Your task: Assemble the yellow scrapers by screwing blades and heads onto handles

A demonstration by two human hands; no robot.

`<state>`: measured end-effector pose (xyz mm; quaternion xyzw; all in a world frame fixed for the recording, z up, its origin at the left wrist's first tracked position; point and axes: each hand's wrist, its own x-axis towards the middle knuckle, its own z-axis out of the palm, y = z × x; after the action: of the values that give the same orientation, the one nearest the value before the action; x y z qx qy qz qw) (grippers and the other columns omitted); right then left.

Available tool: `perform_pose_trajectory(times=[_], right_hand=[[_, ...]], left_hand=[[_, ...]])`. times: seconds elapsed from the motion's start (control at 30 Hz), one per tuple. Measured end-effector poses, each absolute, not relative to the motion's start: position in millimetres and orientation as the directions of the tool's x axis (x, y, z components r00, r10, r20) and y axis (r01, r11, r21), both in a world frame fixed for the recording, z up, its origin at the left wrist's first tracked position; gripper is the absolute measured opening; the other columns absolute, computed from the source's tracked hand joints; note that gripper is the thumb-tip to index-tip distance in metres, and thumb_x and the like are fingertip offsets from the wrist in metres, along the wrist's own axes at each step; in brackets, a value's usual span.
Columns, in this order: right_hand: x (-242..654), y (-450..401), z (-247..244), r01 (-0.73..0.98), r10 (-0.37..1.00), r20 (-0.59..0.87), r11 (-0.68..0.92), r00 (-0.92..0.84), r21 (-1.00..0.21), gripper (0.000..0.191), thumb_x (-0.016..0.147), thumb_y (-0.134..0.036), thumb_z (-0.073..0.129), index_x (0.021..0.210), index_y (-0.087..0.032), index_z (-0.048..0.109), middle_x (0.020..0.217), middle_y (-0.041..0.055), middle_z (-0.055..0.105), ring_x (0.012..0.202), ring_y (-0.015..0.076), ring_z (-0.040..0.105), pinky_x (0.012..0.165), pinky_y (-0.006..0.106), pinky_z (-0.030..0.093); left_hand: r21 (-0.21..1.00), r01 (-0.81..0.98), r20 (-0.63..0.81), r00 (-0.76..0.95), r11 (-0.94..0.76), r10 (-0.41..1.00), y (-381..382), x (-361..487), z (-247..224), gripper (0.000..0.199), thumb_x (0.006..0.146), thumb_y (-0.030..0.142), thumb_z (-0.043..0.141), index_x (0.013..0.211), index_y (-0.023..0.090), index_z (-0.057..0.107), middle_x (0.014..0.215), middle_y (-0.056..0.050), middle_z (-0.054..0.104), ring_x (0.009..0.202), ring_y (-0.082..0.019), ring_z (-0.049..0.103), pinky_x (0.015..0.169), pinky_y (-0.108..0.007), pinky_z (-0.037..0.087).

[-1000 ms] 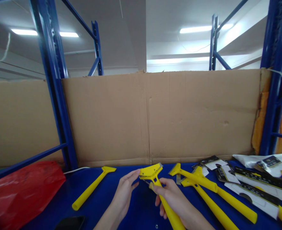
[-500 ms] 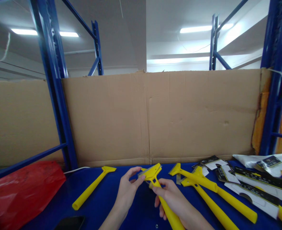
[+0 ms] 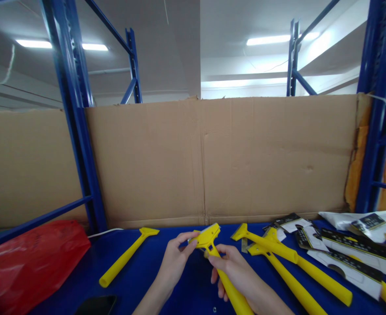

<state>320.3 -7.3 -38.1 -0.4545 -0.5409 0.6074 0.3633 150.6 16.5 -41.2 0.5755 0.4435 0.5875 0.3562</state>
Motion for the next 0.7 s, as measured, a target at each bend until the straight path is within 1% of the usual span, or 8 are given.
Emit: perform_pose_trajectory(times=[0.1, 0.27, 0.47, 0.6, 0.7], right_hand=[[320.1, -7.0, -39.2, 0.045, 0.932, -0.151, -0.144, -0.331, -0.989, 0.032, 0.081, -0.037, 0.053, 0.106, -0.017, 0.046, 0.058, -0.0034, 0.061, 0.034, 0.0072, 0.051, 0.032, 0.016, 0.037], [319.2, -7.5, -37.5, 0.04, 0.924, -0.145, -0.14, -0.355, -0.989, 0.03, 0.081, -0.037, 0.053, 0.103, -0.018, 0.047, 0.057, -0.004, 0.06, 0.034, 0.0072, 0.052, 0.032, 0.015, 0.037], [318.6, -4.6, -37.7, 0.037, 0.92, -0.148, -0.144, -0.364, -0.989, 0.033, 0.078, -0.041, 0.055, 0.101, -0.018, 0.047, 0.056, -0.0042, 0.059, 0.033, 0.0075, 0.051, 0.031, 0.016, 0.037], [318.6, -0.4, -42.2, 0.03, 0.921, -0.15, -0.149, -0.359, -0.988, 0.037, 0.076, -0.042, 0.057, 0.103, -0.019, 0.046, 0.057, -0.0046, 0.059, 0.032, 0.0081, 0.052, 0.031, 0.017, 0.037], [319.2, -1.0, -43.0, 0.026, 0.923, -0.151, -0.152, -0.353, -0.988, 0.035, 0.078, -0.039, 0.055, 0.105, -0.019, 0.044, 0.059, -0.004, 0.06, 0.033, 0.008, 0.052, 0.03, 0.016, 0.038]], left_hand=[[0.931, 0.099, 0.36, -0.085, -0.352, 0.929, 17.1, 149.8, -41.0, 0.02, 0.069, 0.026, 0.062, 0.083, 0.019, 0.075, 0.102, -0.01, 0.07, 0.099, -0.025, 0.062, 0.085, -0.037, 0.049], [0.931, 0.113, 0.357, -0.081, -0.347, 0.931, 16.0, 150.9, -40.5, 0.023, 0.07, 0.026, 0.061, 0.088, 0.018, 0.073, 0.103, -0.009, 0.069, 0.099, -0.025, 0.062, 0.084, -0.036, 0.048], [0.914, 0.161, 0.389, -0.086, -0.373, 0.917, 15.7, 151.9, -42.8, 0.023, 0.071, 0.025, 0.057, 0.086, 0.019, 0.073, 0.102, -0.009, 0.069, 0.098, -0.024, 0.061, 0.083, -0.035, 0.047], [0.908, 0.159, 0.404, -0.093, -0.387, 0.91, 17.9, 149.9, -42.8, 0.022, 0.071, 0.024, 0.056, 0.083, 0.019, 0.073, 0.1, -0.009, 0.069, 0.098, -0.025, 0.06, 0.085, -0.037, 0.047], [0.909, 0.143, 0.407, -0.094, -0.392, 0.909, 17.7, 148.9, -40.8, 0.022, 0.072, 0.023, 0.054, 0.082, 0.019, 0.073, 0.099, -0.009, 0.069, 0.097, -0.025, 0.061, 0.086, -0.039, 0.046]])
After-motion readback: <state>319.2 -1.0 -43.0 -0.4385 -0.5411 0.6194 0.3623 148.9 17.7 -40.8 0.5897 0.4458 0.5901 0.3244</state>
